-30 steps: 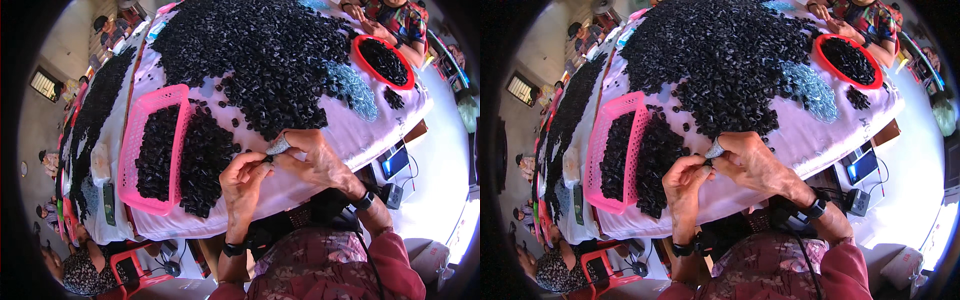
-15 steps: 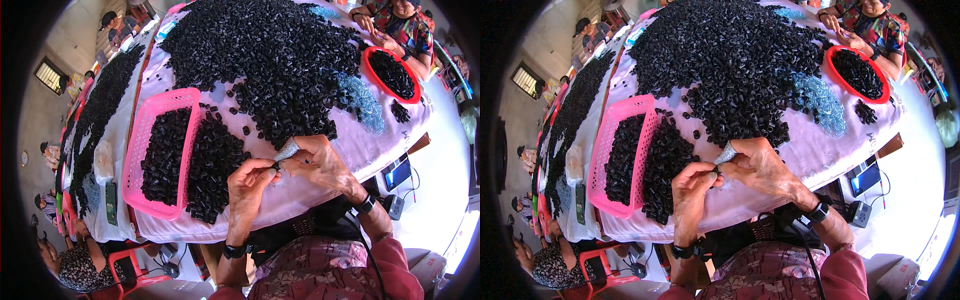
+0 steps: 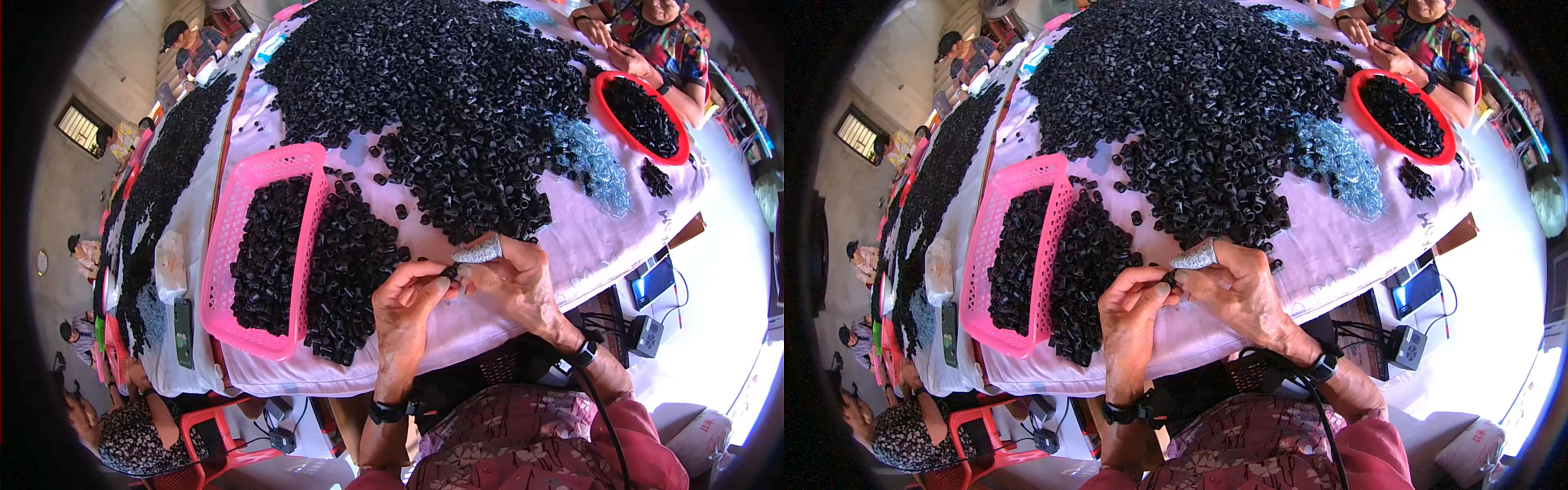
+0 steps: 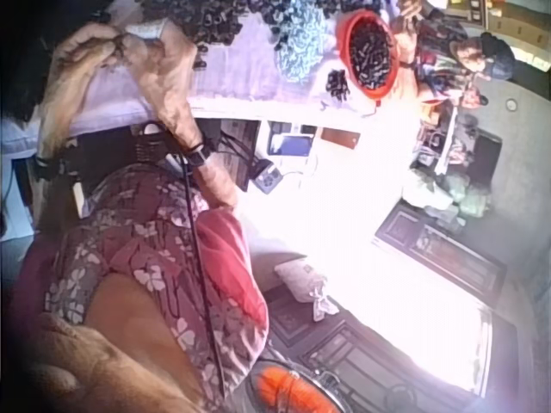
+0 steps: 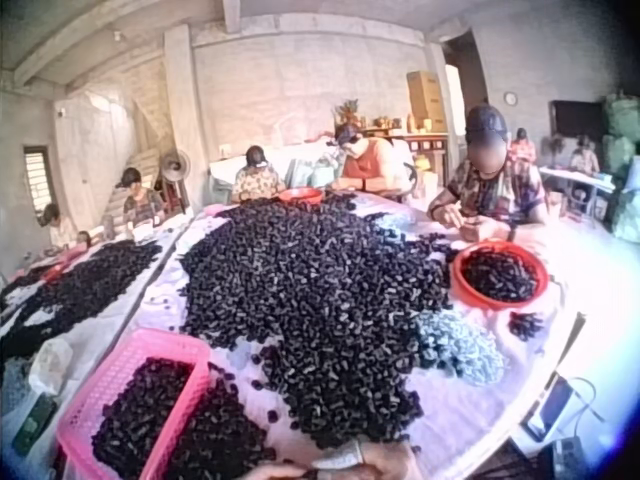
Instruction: The person picks up a black plastic clip and a small metal spring, inserts the spring into the clip, and places the assembled piece on the table, repeating the process for several more units.
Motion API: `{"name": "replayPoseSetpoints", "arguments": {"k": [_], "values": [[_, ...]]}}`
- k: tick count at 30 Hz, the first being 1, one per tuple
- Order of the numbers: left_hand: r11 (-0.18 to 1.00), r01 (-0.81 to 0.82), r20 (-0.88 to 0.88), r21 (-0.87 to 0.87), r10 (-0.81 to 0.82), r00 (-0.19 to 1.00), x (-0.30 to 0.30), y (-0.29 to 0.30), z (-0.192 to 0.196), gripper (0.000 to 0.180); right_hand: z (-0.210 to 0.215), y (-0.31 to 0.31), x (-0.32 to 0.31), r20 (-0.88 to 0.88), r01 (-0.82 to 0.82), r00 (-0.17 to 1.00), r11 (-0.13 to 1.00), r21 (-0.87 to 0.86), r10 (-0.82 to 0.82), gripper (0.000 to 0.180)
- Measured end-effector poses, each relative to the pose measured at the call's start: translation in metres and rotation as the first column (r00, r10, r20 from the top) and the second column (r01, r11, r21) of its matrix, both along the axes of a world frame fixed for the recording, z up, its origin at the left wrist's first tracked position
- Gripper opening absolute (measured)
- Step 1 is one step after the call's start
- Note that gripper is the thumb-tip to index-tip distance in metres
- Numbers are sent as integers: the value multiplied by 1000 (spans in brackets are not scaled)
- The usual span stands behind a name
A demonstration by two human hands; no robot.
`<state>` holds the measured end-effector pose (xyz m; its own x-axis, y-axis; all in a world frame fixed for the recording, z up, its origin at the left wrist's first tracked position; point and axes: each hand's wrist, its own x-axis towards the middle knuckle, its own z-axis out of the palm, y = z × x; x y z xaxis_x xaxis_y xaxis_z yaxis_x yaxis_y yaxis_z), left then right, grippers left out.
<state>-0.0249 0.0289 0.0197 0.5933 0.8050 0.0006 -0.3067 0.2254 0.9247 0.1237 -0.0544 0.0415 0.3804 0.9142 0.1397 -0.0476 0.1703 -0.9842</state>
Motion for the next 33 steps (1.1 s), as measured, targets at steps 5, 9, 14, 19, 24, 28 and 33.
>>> {"name": "replayPoseSetpoints", "arguments": {"k": [5, 9, 14, 19, 24, 28, 33], "values": [[1000, -2, 1, 21, 2, 1000, 2, -5, 8, 16, 2, -2, -4, 149, 85, 985, 996, 36, -89, 16], [1000, -2, -7, 15, 2, 1000, 2, -8, 8, 16, -3, -2, -3, 198, 88, 975, 993, 78, -102, 16], [1000, 5, -23, 6, -5, 1000, 0, -10, 9, 16, -4, -4, -2, 210, 66, 974, 995, 73, -80, 16], [1000, -2, -39, 13, 3, 999, -2, -11, 6, 20, -2, -4, -4, 204, 67, 976, 996, 60, -78, 16], [1000, -4, -46, 5, 4, 999, -4, -12, 5, 20, -11, -4, -4, 214, 90, 971, 993, 75, -105, 16], [1000, 5, -5, 4, -5, 1000, -2, -12, 5, 19, -6, -5, -7, 245, 138, 958, 988, 66, -150, 16], [999, 4, 6, 43, -4, 1000, -5, -12, 2, 19, -7, -5, -11, 309, 116, 940, 987, 108, -144, 14]]}}
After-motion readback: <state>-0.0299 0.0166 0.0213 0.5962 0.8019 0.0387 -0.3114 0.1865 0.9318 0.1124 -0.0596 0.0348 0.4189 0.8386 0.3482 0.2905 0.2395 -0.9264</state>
